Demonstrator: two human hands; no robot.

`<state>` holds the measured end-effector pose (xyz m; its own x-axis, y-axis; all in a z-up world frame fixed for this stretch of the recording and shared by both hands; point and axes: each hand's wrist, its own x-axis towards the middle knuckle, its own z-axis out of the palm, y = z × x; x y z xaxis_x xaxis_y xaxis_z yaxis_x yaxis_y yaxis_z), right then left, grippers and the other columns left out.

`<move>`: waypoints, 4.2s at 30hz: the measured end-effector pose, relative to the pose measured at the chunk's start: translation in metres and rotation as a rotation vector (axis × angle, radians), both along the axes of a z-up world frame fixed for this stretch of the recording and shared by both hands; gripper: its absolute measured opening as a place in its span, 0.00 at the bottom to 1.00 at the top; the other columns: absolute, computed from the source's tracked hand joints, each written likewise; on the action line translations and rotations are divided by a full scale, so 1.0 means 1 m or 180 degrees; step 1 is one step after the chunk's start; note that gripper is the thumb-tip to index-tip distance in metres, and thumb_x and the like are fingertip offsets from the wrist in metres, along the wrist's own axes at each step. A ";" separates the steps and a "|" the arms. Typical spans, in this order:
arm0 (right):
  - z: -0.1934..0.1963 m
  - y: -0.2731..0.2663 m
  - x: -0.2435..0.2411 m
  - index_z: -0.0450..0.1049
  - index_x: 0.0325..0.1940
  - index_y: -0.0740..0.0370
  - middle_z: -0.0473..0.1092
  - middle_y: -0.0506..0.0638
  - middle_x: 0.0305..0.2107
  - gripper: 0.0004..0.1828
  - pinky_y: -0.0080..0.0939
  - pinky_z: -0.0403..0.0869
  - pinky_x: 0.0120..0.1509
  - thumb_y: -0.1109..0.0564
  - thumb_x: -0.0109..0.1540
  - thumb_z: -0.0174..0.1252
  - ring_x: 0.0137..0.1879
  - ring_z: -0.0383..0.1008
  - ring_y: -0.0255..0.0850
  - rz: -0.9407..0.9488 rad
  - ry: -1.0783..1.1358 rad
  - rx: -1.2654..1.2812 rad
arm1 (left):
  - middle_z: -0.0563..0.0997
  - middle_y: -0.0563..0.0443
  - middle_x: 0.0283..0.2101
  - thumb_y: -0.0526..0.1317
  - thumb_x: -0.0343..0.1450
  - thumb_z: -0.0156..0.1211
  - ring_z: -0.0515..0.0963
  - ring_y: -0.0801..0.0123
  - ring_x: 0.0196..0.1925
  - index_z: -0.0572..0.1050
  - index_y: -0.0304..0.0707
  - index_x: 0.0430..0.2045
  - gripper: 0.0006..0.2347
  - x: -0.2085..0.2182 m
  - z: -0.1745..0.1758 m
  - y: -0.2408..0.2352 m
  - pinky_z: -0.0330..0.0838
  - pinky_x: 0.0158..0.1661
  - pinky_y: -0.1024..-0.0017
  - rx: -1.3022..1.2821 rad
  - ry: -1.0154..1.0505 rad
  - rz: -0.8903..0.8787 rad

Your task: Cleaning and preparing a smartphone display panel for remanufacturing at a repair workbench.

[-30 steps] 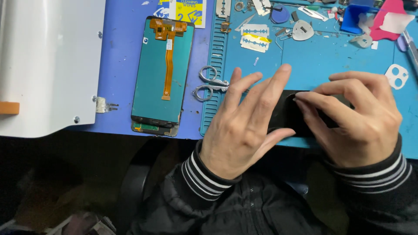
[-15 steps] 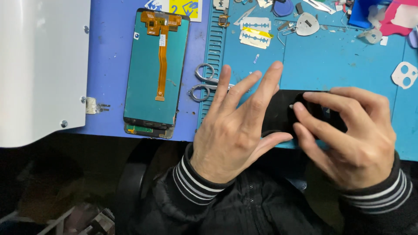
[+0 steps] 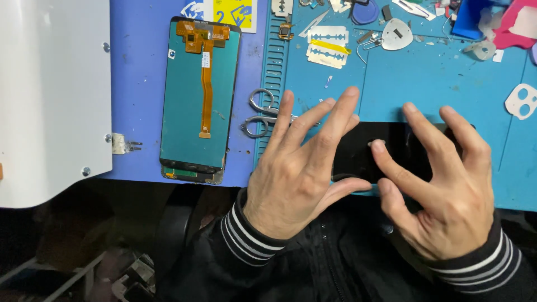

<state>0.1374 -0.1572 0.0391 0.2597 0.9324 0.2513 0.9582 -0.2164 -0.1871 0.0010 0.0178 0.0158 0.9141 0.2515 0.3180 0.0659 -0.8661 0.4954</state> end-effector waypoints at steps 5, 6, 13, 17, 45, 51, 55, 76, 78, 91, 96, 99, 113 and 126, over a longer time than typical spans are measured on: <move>-0.010 0.015 0.008 0.80 0.61 0.63 0.63 0.75 0.68 0.22 0.69 0.63 0.77 0.49 0.68 0.55 0.73 0.55 0.72 0.0066 -0.0137 0.0185 | 0.67 0.49 0.74 0.55 0.64 0.94 0.78 0.58 0.73 0.55 0.28 0.67 0.51 0.002 -0.001 -0.001 0.56 0.80 0.38 -0.0062 0.0000 -0.0014; -0.011 0.019 0.008 0.80 0.61 0.63 0.62 0.75 0.69 0.22 0.70 0.63 0.77 0.50 0.68 0.55 0.74 0.54 0.71 0.0069 -0.0109 0.0235 | 0.66 0.48 0.74 0.53 0.64 0.95 0.78 0.56 0.74 0.56 0.27 0.67 0.50 0.001 -0.001 0.000 0.55 0.80 0.37 -0.0105 -0.0015 -0.0024; -0.008 0.012 0.001 0.82 0.56 0.60 0.69 0.74 0.65 0.18 0.68 0.65 0.74 0.51 0.66 0.57 0.71 0.61 0.74 -0.0058 -0.0215 0.0124 | 0.68 0.48 0.73 0.55 0.63 0.96 0.78 0.57 0.73 0.55 0.27 0.65 0.51 0.002 0.001 0.000 0.56 0.79 0.39 -0.0022 -0.0008 -0.0004; -0.008 0.009 -0.005 0.81 0.60 0.59 0.67 0.71 0.68 0.19 0.69 0.67 0.71 0.51 0.68 0.55 0.72 0.61 0.71 -0.0143 -0.0318 0.0096 | 0.66 0.48 0.74 0.55 0.64 0.96 0.77 0.58 0.74 0.55 0.28 0.66 0.51 0.002 0.000 -0.001 0.56 0.80 0.38 -0.0032 0.0036 0.0009; -0.007 0.007 -0.012 0.79 0.63 0.55 0.67 0.68 0.69 0.21 0.67 0.69 0.70 0.48 0.69 0.53 0.73 0.64 0.72 -0.0269 -0.0446 -0.0046 | 0.56 0.42 0.79 0.53 0.63 0.98 0.82 0.65 0.73 0.41 0.28 0.72 0.61 -0.004 -0.014 -0.007 0.52 0.85 0.35 -0.0251 -0.0127 0.0148; -0.020 0.028 0.004 0.82 0.64 0.53 0.66 0.64 0.71 0.23 0.64 0.73 0.65 0.41 0.72 0.57 0.74 0.64 0.65 -0.0285 -0.0863 0.0124 | 0.60 0.46 0.78 0.51 0.64 0.98 0.81 0.60 0.75 0.43 0.30 0.72 0.59 -0.003 -0.016 -0.008 0.53 0.85 0.33 -0.0336 -0.0225 0.0124; -0.007 0.013 -0.008 0.79 0.62 0.58 0.66 0.68 0.69 0.22 0.67 0.68 0.70 0.46 0.70 0.53 0.74 0.61 0.69 -0.0178 -0.0572 0.0005 | 0.58 0.43 0.78 0.49 0.60 1.01 0.82 0.61 0.73 0.44 0.28 0.70 0.60 -0.002 -0.013 -0.006 0.52 0.85 0.33 -0.0300 -0.0186 0.0145; -0.009 0.019 -0.006 0.83 0.59 0.53 0.68 0.67 0.69 0.19 0.66 0.70 0.69 0.51 0.70 0.51 0.74 0.62 0.71 -0.0296 -0.0540 0.0025 | 0.57 0.45 0.79 0.57 0.66 0.97 0.81 0.66 0.76 0.44 0.29 0.71 0.59 -0.005 -0.011 -0.008 0.52 0.85 0.36 -0.0115 0.0011 0.0191; -0.012 0.032 -0.003 0.84 0.60 0.55 0.63 0.67 0.71 0.20 0.67 0.69 0.68 0.49 0.72 0.51 0.76 0.58 0.68 -0.0270 -0.0577 0.0203 | 0.67 0.47 0.74 0.48 0.68 0.92 0.76 0.62 0.75 0.40 0.31 0.73 0.55 -0.004 -0.013 -0.009 0.50 0.84 0.33 -0.0312 -0.0276 0.0218; -0.007 0.022 -0.006 0.81 0.62 0.57 0.67 0.68 0.70 0.22 0.64 0.70 0.65 0.49 0.70 0.49 0.75 0.61 0.69 -0.0225 -0.0620 -0.0001 | 0.66 0.46 0.75 0.48 0.61 0.97 0.75 0.58 0.76 0.42 0.30 0.72 0.59 -0.002 -0.011 -0.006 0.50 0.83 0.33 -0.0264 -0.0188 0.0215; -0.013 0.033 -0.004 0.84 0.60 0.56 0.67 0.66 0.70 0.21 0.63 0.71 0.63 0.49 0.71 0.51 0.74 0.62 0.68 -0.0265 -0.0697 0.0217 | 0.65 0.47 0.76 0.50 0.73 0.87 0.79 0.63 0.75 0.45 0.31 0.72 0.49 -0.002 -0.013 -0.009 0.53 0.85 0.32 -0.0317 -0.0268 0.0287; -0.005 0.016 -0.007 0.83 0.60 0.55 0.70 0.68 0.68 0.20 0.66 0.70 0.69 0.51 0.70 0.50 0.73 0.63 0.70 -0.0233 -0.0576 0.0022 | 0.74 0.47 0.69 0.52 0.63 0.92 0.72 0.60 0.76 0.40 0.30 0.73 0.58 -0.004 -0.009 -0.007 0.49 0.83 0.35 -0.0389 -0.0290 0.0212; -0.010 0.028 -0.006 0.83 0.60 0.54 0.69 0.65 0.69 0.20 0.64 0.73 0.61 0.47 0.68 0.56 0.75 0.63 0.67 -0.0283 -0.0776 0.0113 | 0.75 0.48 0.68 0.48 0.75 0.80 0.76 0.62 0.73 0.43 0.31 0.73 0.46 -0.001 -0.012 -0.010 0.50 0.84 0.35 -0.0351 -0.0391 0.0287; -0.005 0.010 -0.007 0.84 0.58 0.53 0.71 0.66 0.67 0.19 0.63 0.72 0.67 0.49 0.68 0.54 0.73 0.64 0.70 -0.0267 -0.0680 0.0042 | 0.76 0.48 0.66 0.54 0.63 0.91 0.76 0.62 0.73 0.40 0.29 0.73 0.59 -0.003 -0.008 -0.008 0.48 0.83 0.35 -0.0305 -0.0289 0.0242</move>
<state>0.1308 -0.1475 0.0336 0.2756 0.9061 0.3211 0.9552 -0.2957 0.0148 -0.0017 0.0100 0.0083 0.8598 0.3521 0.3698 0.0807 -0.8089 0.5824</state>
